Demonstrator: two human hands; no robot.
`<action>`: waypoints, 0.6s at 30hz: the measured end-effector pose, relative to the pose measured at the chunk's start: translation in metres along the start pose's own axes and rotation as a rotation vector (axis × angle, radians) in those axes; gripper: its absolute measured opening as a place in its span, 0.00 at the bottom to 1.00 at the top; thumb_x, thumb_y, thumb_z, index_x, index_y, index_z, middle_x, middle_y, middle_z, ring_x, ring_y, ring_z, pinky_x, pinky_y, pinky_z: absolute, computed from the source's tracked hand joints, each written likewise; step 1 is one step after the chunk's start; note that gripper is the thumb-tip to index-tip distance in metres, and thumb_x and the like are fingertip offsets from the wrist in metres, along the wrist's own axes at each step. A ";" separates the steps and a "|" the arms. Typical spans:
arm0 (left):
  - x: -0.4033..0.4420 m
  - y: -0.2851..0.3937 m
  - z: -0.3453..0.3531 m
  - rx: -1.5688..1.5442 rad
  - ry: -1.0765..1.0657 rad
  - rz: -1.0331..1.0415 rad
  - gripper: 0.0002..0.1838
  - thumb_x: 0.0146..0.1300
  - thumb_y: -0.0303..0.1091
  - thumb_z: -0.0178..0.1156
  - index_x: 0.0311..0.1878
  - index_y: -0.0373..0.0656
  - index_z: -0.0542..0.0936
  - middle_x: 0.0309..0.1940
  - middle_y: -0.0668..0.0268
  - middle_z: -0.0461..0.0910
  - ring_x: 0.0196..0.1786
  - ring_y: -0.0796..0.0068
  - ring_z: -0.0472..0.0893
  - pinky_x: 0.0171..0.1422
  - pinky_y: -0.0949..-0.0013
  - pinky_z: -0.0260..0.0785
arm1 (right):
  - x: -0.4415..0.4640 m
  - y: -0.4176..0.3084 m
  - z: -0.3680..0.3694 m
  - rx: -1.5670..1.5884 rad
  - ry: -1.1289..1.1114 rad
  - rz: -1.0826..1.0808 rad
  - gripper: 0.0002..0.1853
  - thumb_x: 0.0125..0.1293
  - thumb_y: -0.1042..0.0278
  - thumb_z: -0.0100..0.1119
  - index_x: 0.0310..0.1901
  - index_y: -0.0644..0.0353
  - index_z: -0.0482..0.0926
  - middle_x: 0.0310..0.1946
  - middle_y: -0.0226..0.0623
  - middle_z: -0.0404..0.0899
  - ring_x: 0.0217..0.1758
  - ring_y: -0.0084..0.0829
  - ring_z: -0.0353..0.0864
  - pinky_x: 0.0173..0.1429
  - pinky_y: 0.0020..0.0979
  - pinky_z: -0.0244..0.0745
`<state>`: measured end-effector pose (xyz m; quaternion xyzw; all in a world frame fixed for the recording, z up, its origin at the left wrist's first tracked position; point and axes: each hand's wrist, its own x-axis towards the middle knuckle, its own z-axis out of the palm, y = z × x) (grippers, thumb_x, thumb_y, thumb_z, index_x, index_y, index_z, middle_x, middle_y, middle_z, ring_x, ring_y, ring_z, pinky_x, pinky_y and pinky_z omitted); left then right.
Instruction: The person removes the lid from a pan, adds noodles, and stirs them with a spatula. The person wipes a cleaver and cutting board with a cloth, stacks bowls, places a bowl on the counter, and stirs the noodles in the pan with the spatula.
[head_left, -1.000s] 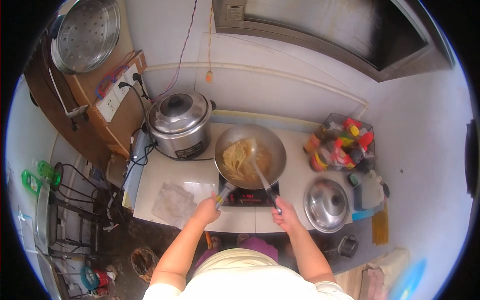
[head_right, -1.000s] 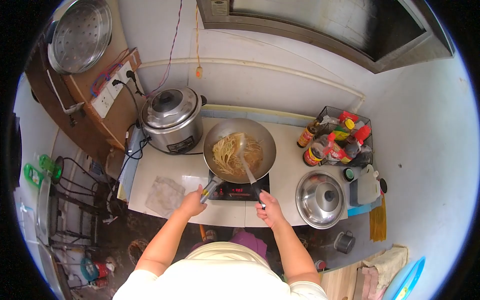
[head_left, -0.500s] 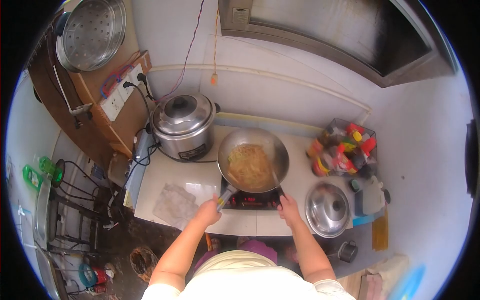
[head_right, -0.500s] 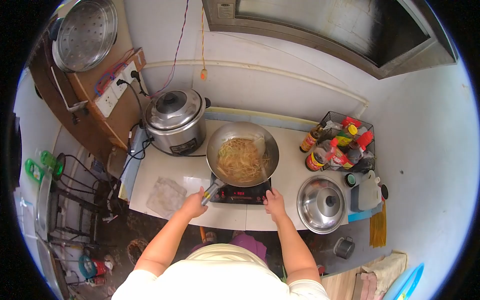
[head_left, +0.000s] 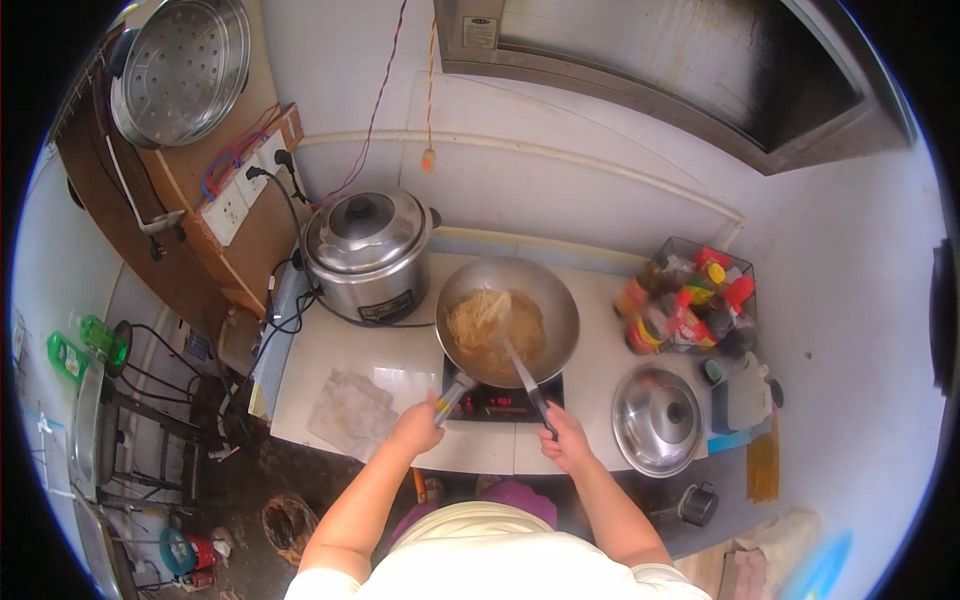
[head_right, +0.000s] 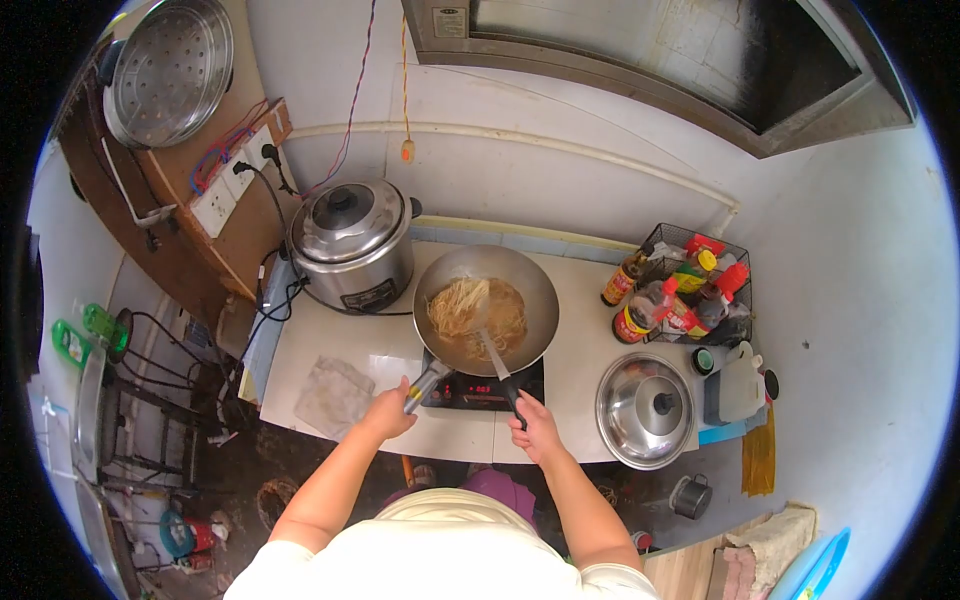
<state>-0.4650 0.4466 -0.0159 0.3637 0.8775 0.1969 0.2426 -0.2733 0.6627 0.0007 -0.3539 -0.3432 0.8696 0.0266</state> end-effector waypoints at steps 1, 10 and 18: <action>-0.001 0.001 -0.001 0.001 -0.002 -0.003 0.41 0.46 0.32 0.62 0.63 0.26 0.57 0.37 0.45 0.78 0.43 0.48 0.78 0.47 0.55 0.71 | -0.003 -0.003 0.000 -0.036 0.019 -0.046 0.22 0.68 0.63 0.50 0.63 0.46 0.63 0.20 0.27 0.63 0.13 0.15 0.52 0.16 0.16 0.48; -0.002 0.000 -0.002 0.006 0.007 0.022 0.41 0.46 0.33 0.62 0.63 0.25 0.57 0.37 0.45 0.78 0.43 0.48 0.78 0.47 0.54 0.71 | 0.025 -0.011 -0.042 -1.175 0.427 -0.808 0.22 0.66 0.63 0.50 0.61 0.55 0.66 0.26 0.38 0.76 0.24 0.33 0.74 0.28 0.31 0.68; -0.003 0.004 -0.005 -0.008 -0.003 -0.001 0.41 0.46 0.32 0.62 0.62 0.26 0.58 0.38 0.44 0.78 0.43 0.47 0.78 0.47 0.54 0.71 | 0.036 -0.036 0.026 -1.580 0.576 -0.541 0.25 0.63 0.63 0.50 0.62 0.50 0.64 0.37 0.54 0.78 0.41 0.53 0.77 0.44 0.49 0.70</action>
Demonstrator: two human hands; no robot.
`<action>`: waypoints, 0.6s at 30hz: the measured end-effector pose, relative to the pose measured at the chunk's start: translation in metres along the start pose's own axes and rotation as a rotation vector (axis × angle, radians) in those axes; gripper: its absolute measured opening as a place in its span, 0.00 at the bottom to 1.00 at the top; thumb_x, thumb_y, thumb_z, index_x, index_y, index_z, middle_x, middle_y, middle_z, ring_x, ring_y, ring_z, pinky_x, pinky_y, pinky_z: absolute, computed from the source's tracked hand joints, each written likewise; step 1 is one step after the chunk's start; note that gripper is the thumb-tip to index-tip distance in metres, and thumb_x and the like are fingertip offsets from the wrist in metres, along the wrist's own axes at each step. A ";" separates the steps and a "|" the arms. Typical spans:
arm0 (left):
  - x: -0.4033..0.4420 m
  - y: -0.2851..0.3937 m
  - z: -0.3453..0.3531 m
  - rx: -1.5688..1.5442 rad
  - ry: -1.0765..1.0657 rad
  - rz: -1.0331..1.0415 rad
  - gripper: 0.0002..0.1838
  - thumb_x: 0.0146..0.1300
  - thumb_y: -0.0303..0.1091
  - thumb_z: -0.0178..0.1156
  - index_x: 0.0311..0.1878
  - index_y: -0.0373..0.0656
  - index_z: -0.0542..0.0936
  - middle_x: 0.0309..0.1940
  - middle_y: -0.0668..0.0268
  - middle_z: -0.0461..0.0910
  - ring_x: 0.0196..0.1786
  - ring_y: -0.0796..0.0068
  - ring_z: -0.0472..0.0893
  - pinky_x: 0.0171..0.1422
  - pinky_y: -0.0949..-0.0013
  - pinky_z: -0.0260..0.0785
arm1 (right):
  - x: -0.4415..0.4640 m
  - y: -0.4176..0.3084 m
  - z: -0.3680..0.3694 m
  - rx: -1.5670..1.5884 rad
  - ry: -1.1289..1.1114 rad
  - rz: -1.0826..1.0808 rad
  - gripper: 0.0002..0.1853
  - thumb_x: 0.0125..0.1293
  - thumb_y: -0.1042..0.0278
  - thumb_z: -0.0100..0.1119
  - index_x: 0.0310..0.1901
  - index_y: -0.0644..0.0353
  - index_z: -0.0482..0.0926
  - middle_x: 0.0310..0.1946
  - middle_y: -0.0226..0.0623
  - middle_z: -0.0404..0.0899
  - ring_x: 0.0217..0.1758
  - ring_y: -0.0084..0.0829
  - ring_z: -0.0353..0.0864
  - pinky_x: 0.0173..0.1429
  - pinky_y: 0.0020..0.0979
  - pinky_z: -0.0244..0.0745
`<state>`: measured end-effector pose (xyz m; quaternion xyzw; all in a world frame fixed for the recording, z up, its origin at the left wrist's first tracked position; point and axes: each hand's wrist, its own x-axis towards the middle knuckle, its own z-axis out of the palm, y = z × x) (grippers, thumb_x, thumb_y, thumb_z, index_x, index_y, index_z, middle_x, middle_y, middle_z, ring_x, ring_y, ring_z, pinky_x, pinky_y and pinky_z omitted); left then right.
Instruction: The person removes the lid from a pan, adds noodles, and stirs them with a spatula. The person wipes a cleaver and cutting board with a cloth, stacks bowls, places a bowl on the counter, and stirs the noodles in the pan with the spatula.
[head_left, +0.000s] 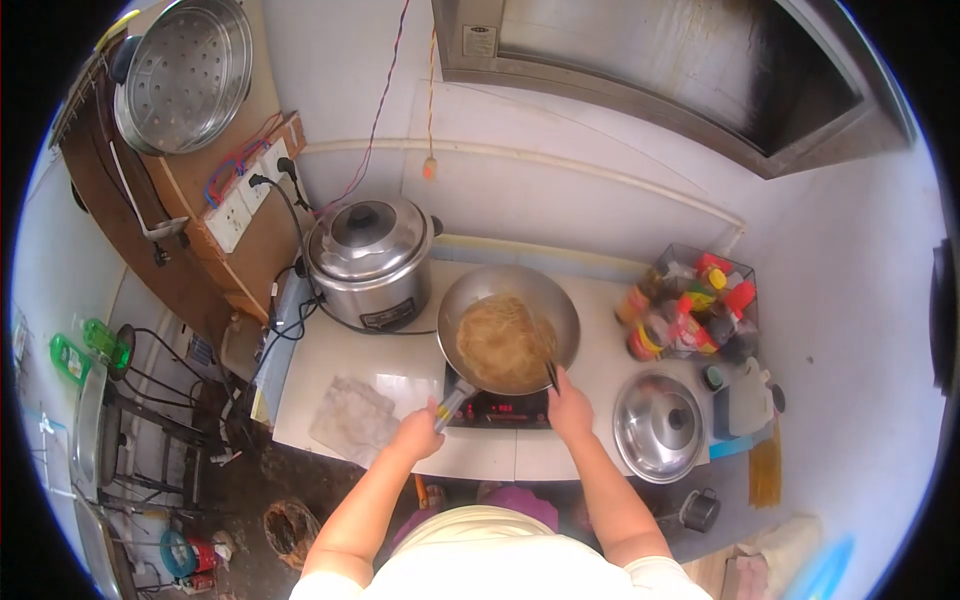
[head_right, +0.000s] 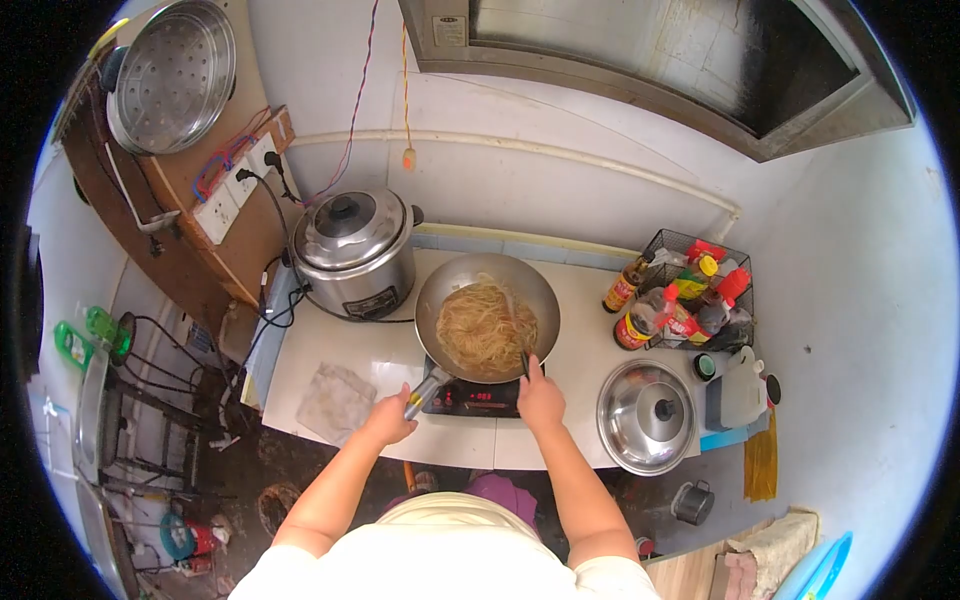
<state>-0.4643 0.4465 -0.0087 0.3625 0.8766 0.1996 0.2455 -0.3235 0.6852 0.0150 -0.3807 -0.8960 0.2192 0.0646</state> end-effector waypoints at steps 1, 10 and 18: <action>0.000 0.001 0.000 -0.003 -0.001 -0.003 0.41 0.46 0.32 0.62 0.62 0.26 0.58 0.38 0.44 0.78 0.43 0.47 0.78 0.47 0.54 0.71 | 0.002 -0.005 0.005 -0.024 -0.016 -0.036 0.28 0.61 0.63 0.52 0.64 0.48 0.61 0.35 0.53 0.77 0.39 0.53 0.77 0.42 0.48 0.71; -0.002 0.000 0.002 -0.011 0.018 0.007 0.40 0.46 0.31 0.61 0.62 0.26 0.58 0.37 0.44 0.78 0.43 0.46 0.77 0.47 0.54 0.71 | -0.026 -0.025 0.004 -0.165 -0.167 -0.200 0.29 0.59 0.67 0.54 0.64 0.45 0.62 0.34 0.50 0.75 0.38 0.50 0.77 0.41 0.46 0.72; 0.001 -0.002 0.005 -0.029 0.020 0.008 0.40 0.46 0.31 0.61 0.63 0.27 0.58 0.38 0.44 0.78 0.43 0.46 0.77 0.47 0.54 0.71 | -0.024 -0.009 -0.025 0.040 -0.026 -0.106 0.25 0.60 0.69 0.52 0.61 0.48 0.68 0.41 0.48 0.78 0.45 0.48 0.76 0.49 0.42 0.71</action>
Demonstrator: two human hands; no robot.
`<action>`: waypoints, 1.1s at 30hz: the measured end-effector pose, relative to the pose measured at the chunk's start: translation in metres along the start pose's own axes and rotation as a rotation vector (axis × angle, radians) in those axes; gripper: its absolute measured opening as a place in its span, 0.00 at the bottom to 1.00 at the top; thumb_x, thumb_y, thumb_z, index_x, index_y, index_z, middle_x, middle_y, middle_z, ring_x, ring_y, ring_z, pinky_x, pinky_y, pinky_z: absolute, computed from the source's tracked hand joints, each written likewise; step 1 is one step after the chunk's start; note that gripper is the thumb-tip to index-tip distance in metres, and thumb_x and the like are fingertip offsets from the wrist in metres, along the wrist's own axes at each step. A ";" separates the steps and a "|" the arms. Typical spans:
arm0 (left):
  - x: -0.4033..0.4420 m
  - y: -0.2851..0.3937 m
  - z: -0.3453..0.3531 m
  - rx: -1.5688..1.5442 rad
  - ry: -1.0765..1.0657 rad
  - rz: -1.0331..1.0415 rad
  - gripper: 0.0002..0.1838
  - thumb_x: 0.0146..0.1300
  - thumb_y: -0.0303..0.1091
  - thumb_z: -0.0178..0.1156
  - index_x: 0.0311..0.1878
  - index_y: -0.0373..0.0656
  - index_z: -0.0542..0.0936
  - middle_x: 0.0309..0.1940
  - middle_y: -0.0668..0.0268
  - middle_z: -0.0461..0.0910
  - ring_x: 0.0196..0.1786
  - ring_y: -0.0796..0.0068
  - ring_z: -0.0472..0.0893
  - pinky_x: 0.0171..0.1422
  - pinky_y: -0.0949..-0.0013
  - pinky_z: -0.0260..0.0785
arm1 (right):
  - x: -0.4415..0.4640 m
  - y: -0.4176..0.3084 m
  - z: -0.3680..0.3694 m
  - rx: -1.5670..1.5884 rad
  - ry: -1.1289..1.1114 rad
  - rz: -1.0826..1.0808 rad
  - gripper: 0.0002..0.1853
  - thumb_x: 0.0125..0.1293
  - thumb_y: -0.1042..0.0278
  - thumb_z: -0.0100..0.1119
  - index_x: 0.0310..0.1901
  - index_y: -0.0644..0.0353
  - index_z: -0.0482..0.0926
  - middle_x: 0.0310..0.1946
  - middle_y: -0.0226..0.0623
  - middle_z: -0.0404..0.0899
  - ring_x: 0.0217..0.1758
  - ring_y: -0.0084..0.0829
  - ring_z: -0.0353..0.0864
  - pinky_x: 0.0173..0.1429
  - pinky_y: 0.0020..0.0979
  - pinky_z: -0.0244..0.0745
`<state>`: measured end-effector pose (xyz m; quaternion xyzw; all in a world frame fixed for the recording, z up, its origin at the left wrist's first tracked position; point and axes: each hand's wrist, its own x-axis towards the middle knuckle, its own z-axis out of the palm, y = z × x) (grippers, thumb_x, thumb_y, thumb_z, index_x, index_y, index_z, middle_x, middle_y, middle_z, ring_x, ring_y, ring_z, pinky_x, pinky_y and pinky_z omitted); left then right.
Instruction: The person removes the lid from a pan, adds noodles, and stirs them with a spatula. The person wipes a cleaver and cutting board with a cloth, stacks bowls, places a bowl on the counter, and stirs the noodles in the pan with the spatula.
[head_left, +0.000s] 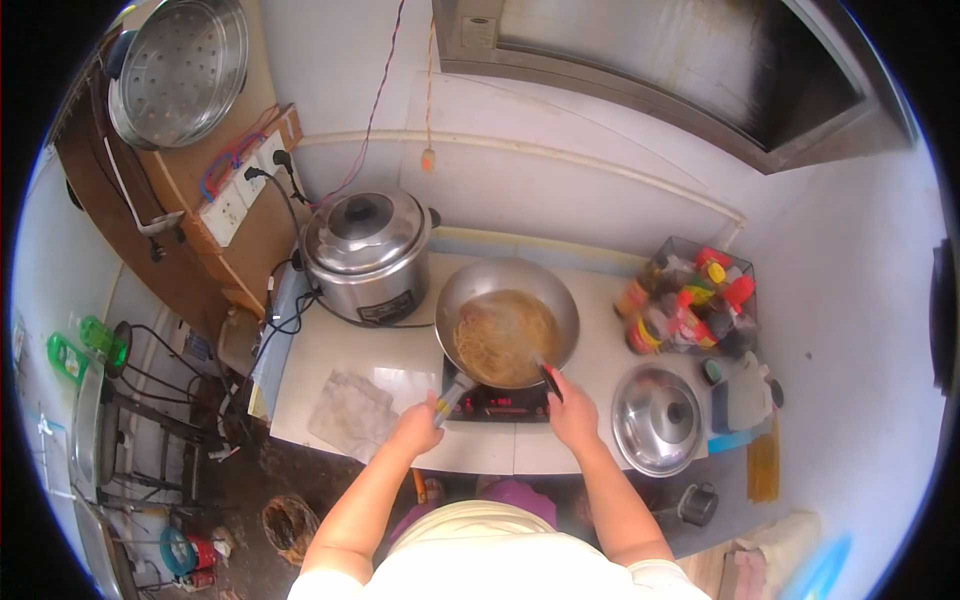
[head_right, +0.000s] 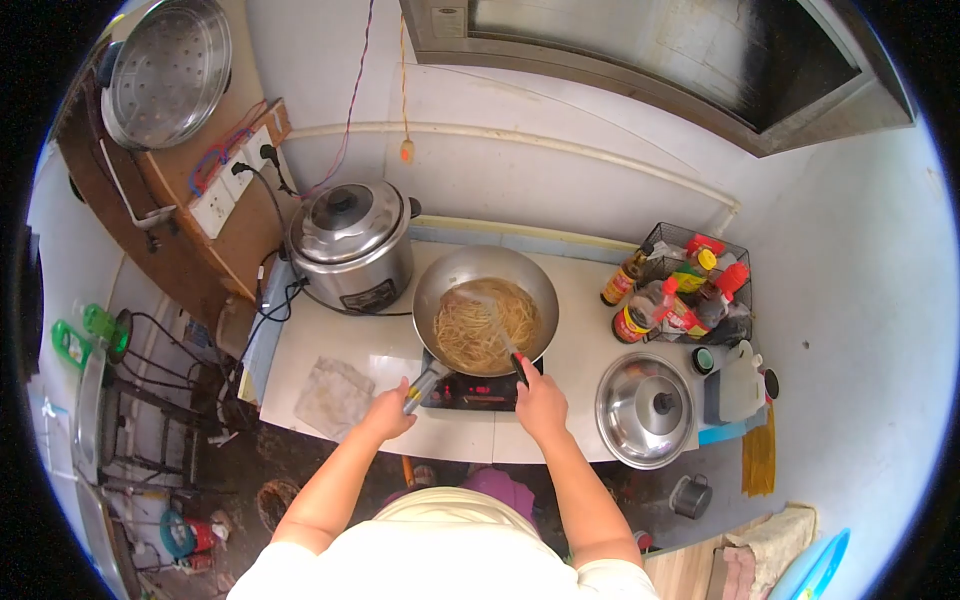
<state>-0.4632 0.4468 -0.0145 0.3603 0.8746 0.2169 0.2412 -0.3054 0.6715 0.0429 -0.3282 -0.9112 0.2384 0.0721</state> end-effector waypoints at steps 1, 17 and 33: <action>0.000 0.000 0.000 -0.001 -0.002 -0.001 0.40 0.46 0.31 0.61 0.63 0.27 0.58 0.38 0.44 0.78 0.43 0.46 0.77 0.47 0.53 0.71 | 0.007 0.003 0.006 0.050 0.035 0.008 0.24 0.60 0.70 0.52 0.61 0.49 0.68 0.43 0.49 0.78 0.46 0.48 0.76 0.50 0.41 0.70; 0.000 0.000 0.000 0.030 -0.002 0.026 0.40 0.46 0.32 0.61 0.63 0.26 0.58 0.38 0.45 0.78 0.43 0.47 0.78 0.46 0.54 0.71 | 0.021 0.013 -0.014 0.092 -0.157 -0.200 0.23 0.58 0.66 0.56 0.57 0.43 0.73 0.40 0.46 0.78 0.45 0.47 0.76 0.49 0.41 0.71; 0.004 -0.009 0.004 0.019 0.017 0.024 0.43 0.44 0.34 0.65 0.64 0.29 0.58 0.37 0.45 0.78 0.42 0.47 0.78 0.47 0.56 0.71 | -0.027 0.010 -0.081 -0.291 -0.070 -0.114 0.23 0.56 0.67 0.57 0.55 0.39 0.75 0.30 0.44 0.74 0.35 0.45 0.77 0.40 0.41 0.72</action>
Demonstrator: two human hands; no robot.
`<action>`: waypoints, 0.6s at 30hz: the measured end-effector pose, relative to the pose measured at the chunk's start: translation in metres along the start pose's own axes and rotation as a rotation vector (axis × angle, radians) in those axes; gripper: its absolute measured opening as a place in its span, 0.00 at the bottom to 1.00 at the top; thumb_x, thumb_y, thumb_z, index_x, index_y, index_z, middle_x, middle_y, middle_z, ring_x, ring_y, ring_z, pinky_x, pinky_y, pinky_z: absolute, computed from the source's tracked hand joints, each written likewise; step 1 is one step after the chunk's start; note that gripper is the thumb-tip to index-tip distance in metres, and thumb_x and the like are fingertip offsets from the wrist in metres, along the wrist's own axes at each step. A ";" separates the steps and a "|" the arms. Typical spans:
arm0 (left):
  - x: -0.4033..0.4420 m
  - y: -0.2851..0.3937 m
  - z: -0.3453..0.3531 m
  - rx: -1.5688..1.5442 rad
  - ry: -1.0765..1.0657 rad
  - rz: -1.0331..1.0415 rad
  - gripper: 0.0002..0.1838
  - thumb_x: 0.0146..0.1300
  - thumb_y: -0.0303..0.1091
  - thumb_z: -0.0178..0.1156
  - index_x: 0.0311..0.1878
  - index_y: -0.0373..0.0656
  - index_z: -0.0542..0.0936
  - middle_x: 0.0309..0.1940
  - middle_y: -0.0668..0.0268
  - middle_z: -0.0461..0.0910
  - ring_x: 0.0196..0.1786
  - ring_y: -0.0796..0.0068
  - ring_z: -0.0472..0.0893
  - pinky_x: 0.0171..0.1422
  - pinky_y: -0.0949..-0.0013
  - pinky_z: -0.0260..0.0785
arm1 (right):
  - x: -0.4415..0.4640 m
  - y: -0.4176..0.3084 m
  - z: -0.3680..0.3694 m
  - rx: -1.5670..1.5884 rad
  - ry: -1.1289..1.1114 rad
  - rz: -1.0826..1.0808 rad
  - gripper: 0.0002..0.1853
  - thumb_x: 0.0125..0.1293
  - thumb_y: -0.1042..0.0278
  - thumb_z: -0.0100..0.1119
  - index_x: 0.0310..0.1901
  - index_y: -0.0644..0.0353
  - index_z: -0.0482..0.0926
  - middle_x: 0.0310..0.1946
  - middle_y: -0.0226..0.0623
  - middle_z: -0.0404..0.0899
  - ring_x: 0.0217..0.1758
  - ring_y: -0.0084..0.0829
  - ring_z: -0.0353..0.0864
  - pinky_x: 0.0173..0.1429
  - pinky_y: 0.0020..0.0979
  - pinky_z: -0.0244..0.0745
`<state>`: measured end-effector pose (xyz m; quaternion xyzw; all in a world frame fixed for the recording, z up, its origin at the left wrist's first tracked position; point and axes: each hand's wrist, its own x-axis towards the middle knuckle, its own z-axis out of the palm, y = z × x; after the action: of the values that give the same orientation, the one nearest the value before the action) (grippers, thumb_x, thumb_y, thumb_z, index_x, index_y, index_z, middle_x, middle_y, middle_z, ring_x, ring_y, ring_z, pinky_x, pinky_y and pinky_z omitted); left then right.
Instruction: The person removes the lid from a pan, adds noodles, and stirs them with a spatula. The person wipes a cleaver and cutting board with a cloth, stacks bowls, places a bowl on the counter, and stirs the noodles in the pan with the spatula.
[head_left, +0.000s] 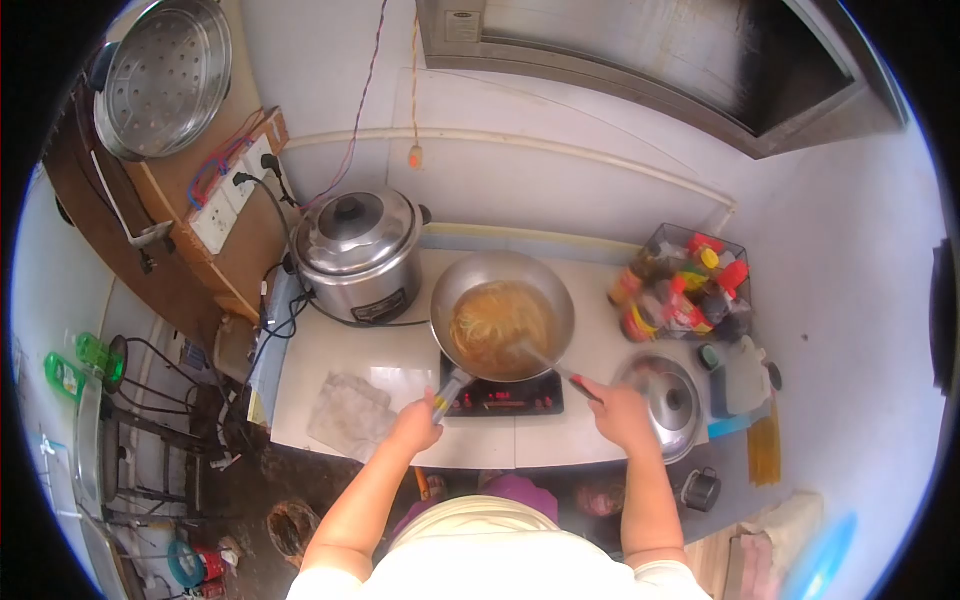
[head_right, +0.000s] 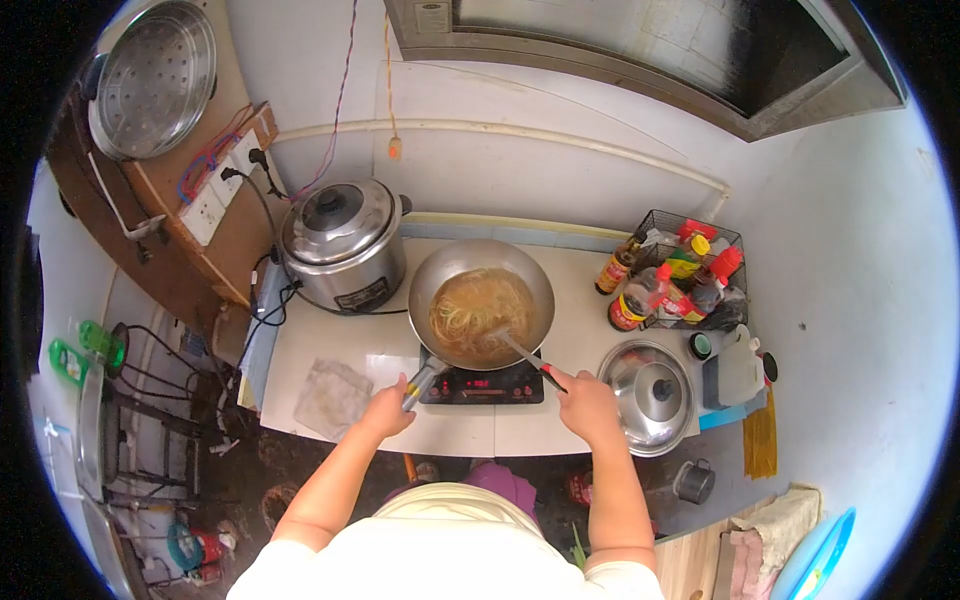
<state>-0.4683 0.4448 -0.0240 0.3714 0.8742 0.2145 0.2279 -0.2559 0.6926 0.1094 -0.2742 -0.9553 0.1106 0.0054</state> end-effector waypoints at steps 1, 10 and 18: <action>0.000 0.000 0.000 -0.001 0.001 -0.001 0.43 0.44 0.34 0.65 0.64 0.29 0.58 0.37 0.45 0.78 0.42 0.47 0.78 0.47 0.56 0.71 | 0.003 0.001 0.012 0.066 0.026 0.001 0.22 0.57 0.67 0.57 0.56 0.40 0.74 0.30 0.44 0.75 0.36 0.45 0.77 0.41 0.42 0.72; -0.004 0.012 -0.012 0.003 -0.077 -0.032 0.41 0.48 0.32 0.62 0.64 0.25 0.55 0.41 0.44 0.77 0.46 0.47 0.77 0.49 0.54 0.70 | 0.044 -0.018 0.081 0.320 0.176 0.101 0.21 0.60 0.66 0.54 0.57 0.44 0.73 0.32 0.46 0.76 0.40 0.47 0.76 0.45 0.43 0.71; -0.001 0.007 -0.008 0.029 -0.056 -0.010 0.41 0.47 0.32 0.62 0.63 0.26 0.56 0.39 0.45 0.78 0.44 0.47 0.77 0.48 0.54 0.71 | 0.031 -0.010 0.052 0.198 0.026 -0.004 0.21 0.61 0.64 0.53 0.57 0.43 0.73 0.33 0.46 0.76 0.41 0.46 0.77 0.45 0.43 0.71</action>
<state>-0.4690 0.4467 -0.0135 0.3762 0.8723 0.1899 0.2480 -0.2914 0.6897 0.0598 -0.2721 -0.9400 0.2008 0.0450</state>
